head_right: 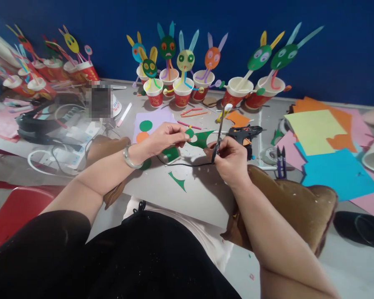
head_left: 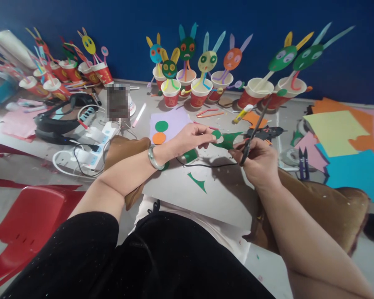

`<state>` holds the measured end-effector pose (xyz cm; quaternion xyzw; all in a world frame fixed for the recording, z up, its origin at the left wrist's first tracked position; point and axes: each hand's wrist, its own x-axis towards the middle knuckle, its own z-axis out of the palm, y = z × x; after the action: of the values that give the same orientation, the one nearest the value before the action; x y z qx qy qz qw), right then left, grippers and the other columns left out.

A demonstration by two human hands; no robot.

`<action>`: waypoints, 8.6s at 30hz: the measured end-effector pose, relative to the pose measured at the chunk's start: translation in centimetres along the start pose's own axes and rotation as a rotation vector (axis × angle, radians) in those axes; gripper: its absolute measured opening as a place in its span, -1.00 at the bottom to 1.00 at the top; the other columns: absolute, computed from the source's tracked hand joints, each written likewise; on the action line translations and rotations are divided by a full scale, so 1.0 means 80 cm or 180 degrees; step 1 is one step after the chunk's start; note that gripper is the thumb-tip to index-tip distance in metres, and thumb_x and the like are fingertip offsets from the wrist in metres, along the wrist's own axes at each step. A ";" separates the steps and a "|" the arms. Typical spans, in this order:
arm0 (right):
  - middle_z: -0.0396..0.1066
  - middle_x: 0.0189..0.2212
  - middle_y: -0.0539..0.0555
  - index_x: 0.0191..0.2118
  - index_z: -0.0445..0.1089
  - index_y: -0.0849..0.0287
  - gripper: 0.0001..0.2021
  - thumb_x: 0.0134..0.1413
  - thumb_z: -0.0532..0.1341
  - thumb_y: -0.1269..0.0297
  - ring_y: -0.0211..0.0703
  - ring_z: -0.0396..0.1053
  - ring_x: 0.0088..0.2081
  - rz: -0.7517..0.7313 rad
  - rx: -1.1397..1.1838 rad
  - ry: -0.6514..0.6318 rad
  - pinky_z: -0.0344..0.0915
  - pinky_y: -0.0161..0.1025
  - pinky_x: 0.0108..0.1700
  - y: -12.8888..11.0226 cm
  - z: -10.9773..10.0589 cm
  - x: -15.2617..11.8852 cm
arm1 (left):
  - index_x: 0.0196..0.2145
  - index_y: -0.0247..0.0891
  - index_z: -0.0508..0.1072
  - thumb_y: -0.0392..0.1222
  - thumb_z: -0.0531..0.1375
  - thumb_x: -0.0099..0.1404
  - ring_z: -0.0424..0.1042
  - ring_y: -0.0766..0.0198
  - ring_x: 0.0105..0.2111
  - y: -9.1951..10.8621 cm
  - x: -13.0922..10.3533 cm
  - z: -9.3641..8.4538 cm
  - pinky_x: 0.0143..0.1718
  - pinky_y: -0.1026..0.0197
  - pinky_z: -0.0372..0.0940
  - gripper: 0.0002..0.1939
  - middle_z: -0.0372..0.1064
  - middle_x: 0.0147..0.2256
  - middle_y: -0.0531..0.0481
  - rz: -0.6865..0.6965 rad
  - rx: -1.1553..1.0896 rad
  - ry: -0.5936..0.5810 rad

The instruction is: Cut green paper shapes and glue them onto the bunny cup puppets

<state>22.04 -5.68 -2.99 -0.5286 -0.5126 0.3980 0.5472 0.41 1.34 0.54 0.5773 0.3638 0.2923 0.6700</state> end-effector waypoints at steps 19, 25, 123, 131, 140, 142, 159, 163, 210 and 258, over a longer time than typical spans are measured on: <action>0.42 -0.58 -0.01 -0.41 0.54 0.17 -0.62 0.00 0.50 -0.08 -0.24 0.30 -0.50 0.0294 -0.0720 -0.0078 0.22 -0.23 -0.41 -0.008 0.003 -0.002 | -0.47 -0.36 0.52 0.02 0.51 0.20 0.29 0.47 -0.50 -0.014 0.007 0.002 -0.43 0.32 0.17 -0.60 0.40 -0.52 0.08 0.0155 0.0364 -0.0532; 0.30 -0.65 -0.07 -0.34 0.60 0.14 -0.56 0.03 0.51 -0.19 -0.29 0.17 -0.58 0.0391 -0.0336 -0.0438 0.13 -0.23 -0.49 0.008 -0.004 -0.004 | -0.44 -0.37 0.56 0.16 0.56 0.06 0.35 0.43 -0.45 -0.026 0.009 0.003 -0.38 0.31 0.23 -0.49 0.45 -0.48 0.04 0.0270 0.0298 -0.0533; 0.28 -0.53 0.00 -0.49 0.29 0.13 -0.31 0.17 0.21 -0.50 -0.21 0.15 -0.47 0.0304 -0.0304 -0.2210 0.07 -0.20 -0.40 -0.012 -0.009 -0.003 | -0.53 -0.28 0.41 -0.34 0.30 0.24 0.38 0.45 -0.47 0.001 0.002 -0.013 -0.42 0.32 0.19 -0.79 0.44 -0.52 0.07 0.0484 -0.0094 0.0063; 0.25 -0.54 -0.01 -0.48 0.28 0.13 -0.31 0.12 0.26 -0.50 -0.23 0.13 -0.48 0.0525 -0.0209 -0.2286 0.05 -0.22 -0.40 -0.012 -0.009 -0.003 | -0.54 -0.31 0.44 -0.37 0.32 0.19 0.34 0.47 -0.49 0.001 0.004 -0.013 -0.42 0.33 0.19 -0.81 0.43 -0.55 0.08 0.0548 -0.0191 -0.0024; 0.20 -0.57 -0.04 -0.51 0.27 0.13 -0.32 0.06 0.32 -0.48 -0.26 0.07 -0.49 0.0699 -0.0124 -0.2287 -0.02 -0.24 -0.42 -0.003 -0.014 -0.003 | -0.57 -0.32 0.47 -0.40 0.32 0.13 0.32 0.49 -0.53 0.005 0.003 -0.013 -0.45 0.36 0.18 -0.83 0.42 -0.58 0.10 0.0452 -0.0342 -0.0035; 0.18 -0.57 -0.05 -0.51 0.26 0.13 -0.31 0.04 0.32 -0.49 -0.27 0.05 -0.49 0.0739 -0.0154 -0.2281 -0.03 -0.24 -0.43 -0.003 -0.016 -0.003 | -0.59 -0.32 0.46 -0.41 0.32 0.13 0.32 0.49 -0.53 0.005 0.003 -0.013 -0.45 0.36 0.19 -0.82 0.42 -0.59 0.10 0.0404 -0.0368 -0.0056; 0.22 -0.53 -0.04 -0.52 0.25 0.14 -0.29 -0.05 0.36 -0.50 -0.27 0.06 -0.46 0.0705 -0.0423 -0.2163 -0.03 -0.21 -0.40 -0.012 -0.019 -0.001 | -0.59 -0.35 0.47 -0.50 0.29 0.15 0.30 0.50 -0.53 0.019 -0.005 -0.011 -0.48 0.35 0.11 -0.79 0.39 -0.59 0.09 0.0044 -0.0315 0.0008; 0.18 -0.55 -0.06 -0.50 0.30 0.15 -0.30 -0.03 0.36 -0.49 -0.28 0.05 -0.46 0.0699 -0.0565 -0.2152 -0.04 -0.22 -0.40 -0.012 -0.019 0.001 | -0.59 -0.34 0.47 -0.49 0.29 0.17 0.31 0.49 -0.53 0.023 -0.006 -0.012 -0.43 0.33 0.19 -0.78 0.38 -0.59 0.09 0.0033 -0.0250 -0.0028; 0.28 -0.51 0.01 -0.46 0.29 0.13 -0.28 0.12 0.21 -0.55 -0.22 0.13 -0.45 0.0437 -0.0474 -0.2299 0.08 -0.21 -0.38 -0.006 -0.012 -0.003 | -0.50 -0.29 0.48 -0.25 0.36 0.25 0.37 0.48 -0.47 -0.001 0.001 -0.012 -0.40 0.32 0.20 -0.80 0.44 -0.52 0.07 0.0314 -0.0241 0.0153; 0.54 -0.27 0.07 -0.35 0.31 0.06 -0.68 -0.20 0.44 0.19 0.11 0.43 -0.12 0.0120 -0.2641 -0.0294 0.28 0.03 0.03 0.041 0.004 0.006 | -0.50 -0.34 0.60 -0.37 0.30 0.09 0.30 0.45 -0.53 0.006 0.013 -0.053 -0.41 0.29 0.17 -0.94 0.42 -0.58 0.09 -0.0333 0.1810 -0.1219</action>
<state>22.14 -4.75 -6.16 -0.6951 -0.6437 0.1910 0.2569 -2.46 4.63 0.56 0.7659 0.3275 0.0308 0.5525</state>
